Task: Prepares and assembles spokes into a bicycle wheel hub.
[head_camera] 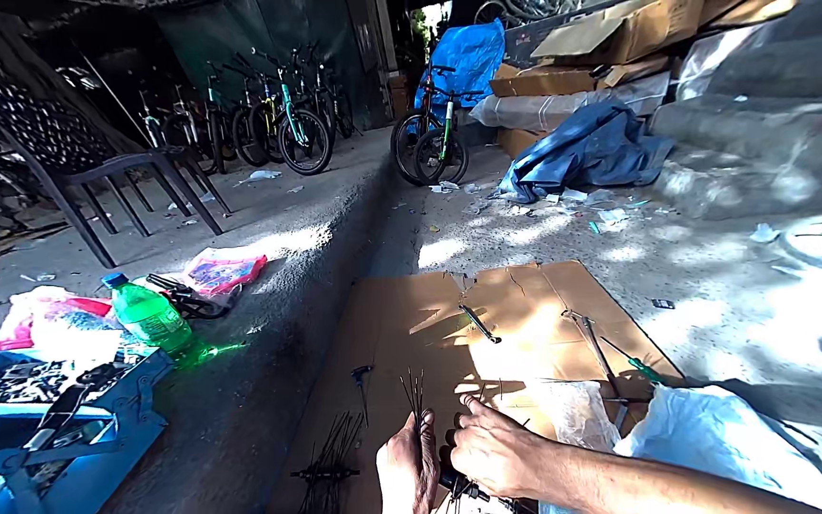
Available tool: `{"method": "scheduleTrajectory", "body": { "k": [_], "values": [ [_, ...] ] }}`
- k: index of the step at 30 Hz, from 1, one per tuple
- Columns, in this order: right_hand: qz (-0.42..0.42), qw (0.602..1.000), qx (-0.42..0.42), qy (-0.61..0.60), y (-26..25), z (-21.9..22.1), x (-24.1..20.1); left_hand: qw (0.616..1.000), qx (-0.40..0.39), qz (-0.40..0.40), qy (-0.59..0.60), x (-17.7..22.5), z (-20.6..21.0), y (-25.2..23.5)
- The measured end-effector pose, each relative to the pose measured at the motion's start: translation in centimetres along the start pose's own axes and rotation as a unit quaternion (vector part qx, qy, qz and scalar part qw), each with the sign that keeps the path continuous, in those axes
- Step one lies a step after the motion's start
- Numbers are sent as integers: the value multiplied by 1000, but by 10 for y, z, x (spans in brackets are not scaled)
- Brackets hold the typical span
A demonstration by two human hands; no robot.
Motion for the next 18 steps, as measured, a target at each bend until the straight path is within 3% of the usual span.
{"method": "scheduleTrajectory", "body": {
  "k": [3, 5, 11, 15, 18],
  "values": [
    [-36, 991, 123, 34, 9, -10, -12, 998, 32, 44, 35, 6, -6, 4],
    [-34, 988, 138, 63, 12, -12, -19, 997, 25, 75, 15, 15, -7, 5],
    [-17, 980, 101, 171, 10, -10, -16, 992, 15, 72, -99, 30, -8, 4],
    [44, 993, -17, 108, 12, -22, 17, 976, -58, 3, -212, 14, -6, 6],
    [63, 993, -71, 71, 14, -42, 14, 971, -33, 32, -234, 16, -2, 8]
  ]
}}
Point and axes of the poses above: each hand's wrist, its own y-axis away from the middle knuckle, its own z-axis out of the palm, x = y × z, the point moved 9 cm from there along -y, towards the middle knuckle, and after that the axes turned 14 degrees about x, right-handed, at the moved point
